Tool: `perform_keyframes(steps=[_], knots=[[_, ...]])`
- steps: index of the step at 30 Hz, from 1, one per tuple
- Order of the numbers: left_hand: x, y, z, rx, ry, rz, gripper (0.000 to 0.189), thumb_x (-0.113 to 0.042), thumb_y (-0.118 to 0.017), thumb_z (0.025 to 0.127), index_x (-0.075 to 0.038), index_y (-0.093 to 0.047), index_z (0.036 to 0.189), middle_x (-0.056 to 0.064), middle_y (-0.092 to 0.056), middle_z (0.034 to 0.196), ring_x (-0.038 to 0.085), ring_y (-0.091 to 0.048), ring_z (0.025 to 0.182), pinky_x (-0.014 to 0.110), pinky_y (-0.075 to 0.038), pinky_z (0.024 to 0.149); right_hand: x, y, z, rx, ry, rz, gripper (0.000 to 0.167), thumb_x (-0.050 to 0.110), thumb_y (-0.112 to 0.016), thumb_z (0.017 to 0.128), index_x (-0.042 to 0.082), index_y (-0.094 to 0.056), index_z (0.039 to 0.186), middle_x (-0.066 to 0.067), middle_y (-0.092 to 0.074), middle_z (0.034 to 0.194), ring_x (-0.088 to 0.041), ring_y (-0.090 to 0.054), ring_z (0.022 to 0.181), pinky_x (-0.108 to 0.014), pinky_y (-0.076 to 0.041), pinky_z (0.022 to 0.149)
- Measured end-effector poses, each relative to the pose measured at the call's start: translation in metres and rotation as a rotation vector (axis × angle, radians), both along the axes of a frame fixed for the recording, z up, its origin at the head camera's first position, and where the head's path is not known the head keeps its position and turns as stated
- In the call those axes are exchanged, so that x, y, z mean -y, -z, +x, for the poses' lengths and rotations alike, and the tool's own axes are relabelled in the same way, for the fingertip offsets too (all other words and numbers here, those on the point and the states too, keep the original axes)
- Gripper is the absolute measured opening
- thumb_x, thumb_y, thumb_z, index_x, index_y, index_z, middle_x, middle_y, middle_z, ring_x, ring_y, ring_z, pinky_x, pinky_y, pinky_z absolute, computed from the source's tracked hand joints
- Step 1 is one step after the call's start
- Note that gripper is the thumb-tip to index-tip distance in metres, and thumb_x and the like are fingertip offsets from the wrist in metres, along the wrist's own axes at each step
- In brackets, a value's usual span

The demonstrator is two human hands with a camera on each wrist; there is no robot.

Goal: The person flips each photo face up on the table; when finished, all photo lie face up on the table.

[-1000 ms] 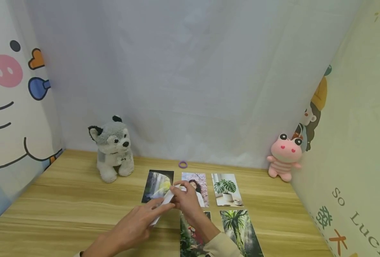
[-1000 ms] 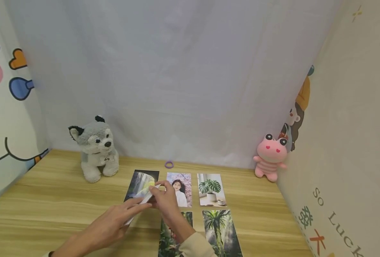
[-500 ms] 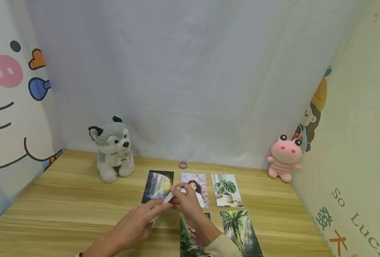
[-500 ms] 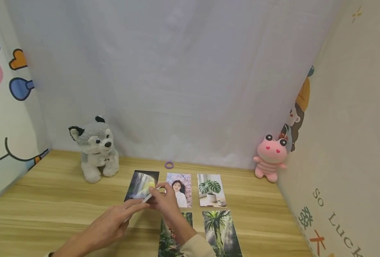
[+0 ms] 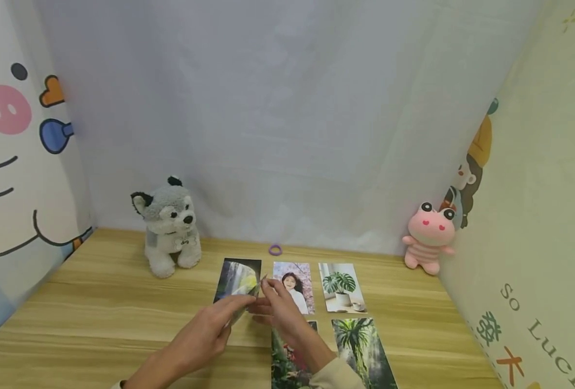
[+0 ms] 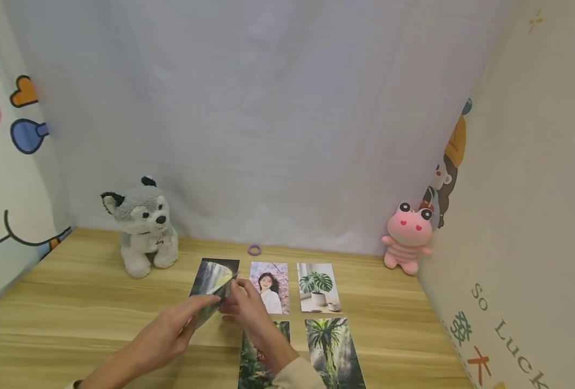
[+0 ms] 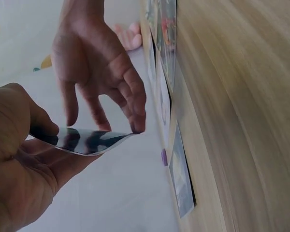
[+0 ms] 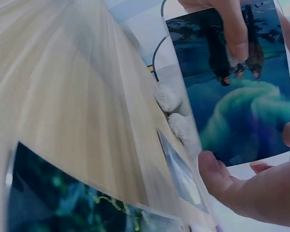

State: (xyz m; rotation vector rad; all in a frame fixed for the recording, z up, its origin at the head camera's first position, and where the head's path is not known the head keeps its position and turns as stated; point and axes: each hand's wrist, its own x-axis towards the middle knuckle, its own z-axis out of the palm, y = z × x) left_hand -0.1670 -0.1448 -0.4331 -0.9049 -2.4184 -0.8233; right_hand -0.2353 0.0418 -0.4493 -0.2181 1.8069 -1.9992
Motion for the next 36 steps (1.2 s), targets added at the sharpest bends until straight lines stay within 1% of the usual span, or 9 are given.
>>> perform_keyframes(steps=[9, 17, 22, 23, 25, 27, 30, 33, 36], knots=[[-0.008, -0.003, 0.000, 0.014, -0.034, 0.166, 0.051, 0.019, -0.061, 0.084, -0.004, -0.059, 0.130, 0.012, -0.067, 0.121, 0.027, -0.069, 0.108, 0.036, -0.059, 0.082, -0.001, 0.008, 0.002, 0.218, -0.010, -0.225, 0.065, 0.024, -0.055, 0.103, 0.005, -0.021, 0.155, -0.009, -0.066, 0.098, -0.015, -0.070, 0.089, -0.038, -0.055, 0.095], [-0.012, -0.003, 0.001, 0.038, -0.059, 0.257, 0.054, 0.022, -0.059, 0.083, -0.004, -0.058, 0.131, 0.015, -0.067, 0.118, 0.022, -0.069, 0.092, 0.023, -0.051, 0.066, 0.001, 0.011, 0.004, 0.206, 0.030, -0.276, 0.066, 0.007, -0.054, 0.101, 0.008, -0.017, 0.156, -0.005, -0.070, 0.098, -0.013, -0.070, 0.090, -0.030, -0.057, 0.083], [-0.011, -0.002, 0.003, 0.096, -0.074, 0.274, 0.054, 0.018, -0.062, 0.085, -0.006, -0.057, 0.134, 0.015, -0.067, 0.120, 0.022, -0.070, 0.097, 0.025, -0.051, 0.070, 0.001, 0.012, 0.005, 0.197, 0.046, -0.274, 0.054, 0.006, -0.053, 0.101, 0.008, -0.028, 0.149, -0.001, -0.068, 0.088, -0.011, -0.069, 0.081, -0.027, -0.056, 0.076], [-0.011, -0.003, 0.003, 0.118, -0.073, 0.280, 0.054, 0.016, -0.062, 0.086, -0.007, -0.056, 0.134, 0.014, -0.067, 0.120, 0.018, -0.069, 0.089, 0.024, -0.051, 0.068, 0.001, 0.011, 0.005, 0.192, 0.047, -0.271, 0.051, 0.006, -0.053, 0.101, 0.008, -0.030, 0.147, 0.000, -0.067, 0.088, -0.011, -0.069, 0.081, -0.028, -0.056, 0.076], [-0.011, -0.004, 0.003, 0.177, -0.067, 0.303, 0.053, 0.014, -0.061, 0.088, -0.008, -0.055, 0.136, 0.010, -0.068, 0.108, 0.006, -0.062, 0.066, 0.021, -0.047, 0.058, 0.001, 0.011, 0.006, 0.184, 0.048, -0.264, 0.045, 0.006, -0.053, 0.101, 0.008, -0.035, 0.142, -0.001, -0.068, 0.090, -0.011, -0.069, 0.081, -0.028, -0.056, 0.075], [-0.010, -0.005, 0.004, 0.218, -0.061, 0.319, 0.053, 0.013, -0.060, 0.089, -0.009, -0.054, 0.137, 0.005, -0.064, 0.093, -0.004, -0.041, 0.049, 0.018, -0.038, 0.048, 0.001, 0.012, 0.006, 0.174, 0.051, -0.254, 0.041, 0.006, -0.053, 0.101, 0.009, -0.038, 0.140, -0.001, -0.068, 0.090, -0.011, -0.069, 0.081, -0.028, -0.056, 0.075], [-0.009, -0.005, 0.005, 0.253, -0.059, 0.338, 0.054, 0.011, -0.061, 0.090, -0.010, -0.054, 0.139, -0.001, -0.052, 0.072, -0.008, -0.019, 0.041, 0.018, -0.030, 0.040, 0.001, 0.014, 0.006, 0.157, 0.061, -0.235, 0.039, 0.005, -0.052, 0.101, 0.009, -0.040, 0.137, 0.000, -0.070, 0.089, -0.011, -0.069, 0.080, -0.028, -0.055, 0.074], [-0.008, -0.005, 0.005, 0.276, -0.046, 0.358, 0.050, 0.000, -0.065, 0.093, -0.012, -0.054, 0.140, 0.009, -0.067, 0.091, -0.002, -0.049, 0.053, 0.020, -0.039, 0.050, 0.000, 0.015, 0.006, 0.112, 0.078, -0.208, 0.041, 0.002, -0.054, 0.099, 0.006, -0.039, 0.137, 0.001, -0.067, 0.082, -0.011, -0.067, 0.076, -0.028, -0.056, 0.072], [-0.004, -0.008, 0.005, 0.386, 0.024, 0.428, 0.046, -0.011, -0.058, 0.100, -0.011, -0.049, 0.145, 0.024, -0.062, 0.130, 0.026, -0.071, 0.094, 0.024, -0.051, 0.066, -0.003, 0.014, 0.005, 0.032, 0.087, -0.157, 0.046, 0.000, -0.056, 0.097, 0.002, -0.036, 0.138, 0.003, -0.063, 0.075, -0.010, -0.065, 0.070, -0.028, -0.056, 0.070]])
